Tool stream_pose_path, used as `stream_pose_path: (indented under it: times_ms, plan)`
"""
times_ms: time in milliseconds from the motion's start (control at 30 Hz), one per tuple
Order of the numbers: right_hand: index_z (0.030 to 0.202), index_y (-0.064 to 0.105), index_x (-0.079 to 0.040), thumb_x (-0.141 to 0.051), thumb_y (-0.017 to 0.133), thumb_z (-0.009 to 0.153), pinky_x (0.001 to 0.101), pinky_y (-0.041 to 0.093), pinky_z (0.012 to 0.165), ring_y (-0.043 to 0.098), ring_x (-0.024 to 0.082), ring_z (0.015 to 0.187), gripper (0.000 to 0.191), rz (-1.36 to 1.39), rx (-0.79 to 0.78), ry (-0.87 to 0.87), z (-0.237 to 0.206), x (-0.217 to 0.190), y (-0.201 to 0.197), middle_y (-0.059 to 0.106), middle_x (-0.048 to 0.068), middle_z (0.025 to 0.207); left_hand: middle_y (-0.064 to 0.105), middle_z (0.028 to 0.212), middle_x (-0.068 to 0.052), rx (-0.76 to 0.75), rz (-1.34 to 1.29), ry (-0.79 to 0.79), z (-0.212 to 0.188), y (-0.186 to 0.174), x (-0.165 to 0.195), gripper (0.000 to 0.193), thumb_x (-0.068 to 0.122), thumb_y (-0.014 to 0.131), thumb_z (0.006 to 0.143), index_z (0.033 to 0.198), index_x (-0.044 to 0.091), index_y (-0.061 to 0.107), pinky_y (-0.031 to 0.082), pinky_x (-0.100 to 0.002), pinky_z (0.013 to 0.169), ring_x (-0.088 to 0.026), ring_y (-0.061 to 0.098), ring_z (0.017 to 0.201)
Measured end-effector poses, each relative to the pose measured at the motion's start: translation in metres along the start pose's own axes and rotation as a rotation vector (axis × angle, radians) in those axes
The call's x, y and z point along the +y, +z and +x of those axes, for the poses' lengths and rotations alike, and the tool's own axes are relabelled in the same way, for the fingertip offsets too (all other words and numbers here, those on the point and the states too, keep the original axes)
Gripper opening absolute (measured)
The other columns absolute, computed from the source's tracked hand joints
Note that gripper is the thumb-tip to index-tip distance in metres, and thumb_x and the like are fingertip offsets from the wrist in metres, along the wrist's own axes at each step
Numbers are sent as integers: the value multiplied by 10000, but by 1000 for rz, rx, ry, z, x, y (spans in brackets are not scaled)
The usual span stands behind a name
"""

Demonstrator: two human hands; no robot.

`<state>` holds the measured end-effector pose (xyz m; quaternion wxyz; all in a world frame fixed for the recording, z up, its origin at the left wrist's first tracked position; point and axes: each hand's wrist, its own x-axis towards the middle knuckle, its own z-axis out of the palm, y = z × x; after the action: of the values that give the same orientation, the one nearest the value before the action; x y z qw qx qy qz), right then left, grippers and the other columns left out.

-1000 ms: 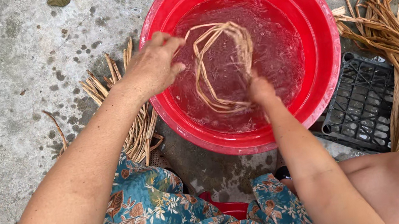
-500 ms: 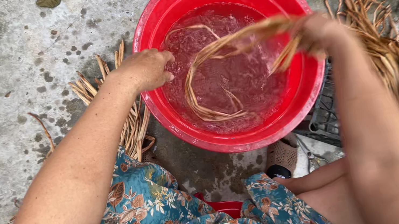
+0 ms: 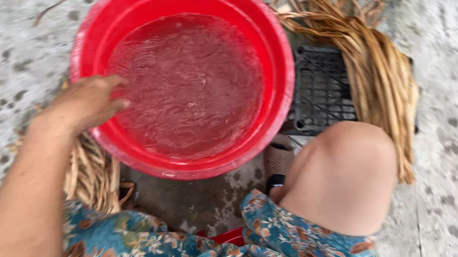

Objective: The person repeatedly picks up bundles of dried plant strips, submerges them in a red basin of water, and agitates them by hand. The strips are then placed into a black plastic crate beside the basin. The process is repeated for multiple bundles throughout the clip.

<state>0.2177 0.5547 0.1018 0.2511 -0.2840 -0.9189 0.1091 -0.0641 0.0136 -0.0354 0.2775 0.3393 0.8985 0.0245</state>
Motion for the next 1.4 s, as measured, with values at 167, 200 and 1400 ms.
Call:
stream_pose_path:
  times_ms: [167,200,1400]
  plan:
    - [1146,726,-89,-159,507,1099,398,532,604,609,211,694,234,-26,-115,336,-48,107,-32,711,152,930,591,1463,-109,-98,37,-151,0,4,-3,552,467,588,988,1504,292,502,364,-530,1195,-299,546,1376]
    - [1147,723,-89,-166,500,1108,398,539,612,613,212,701,239,-26,-189,436,-63,115,-31,712,153,937,605,1449,-113,-92,56,-128,1,5,-5,566,474,599,978,1504,291,505,379,-523,1190,-300,544,1378]
    - [1572,468,-192,-276,721,919,449,586,909,673,305,1171,706,-119,-1149,-411,-33,-53,269,689,183,1305,737,1151,-84,579,-705,-407,-114,92,-183,446,340,710,950,1355,164,644,546,-390,945,-224,700,1038]
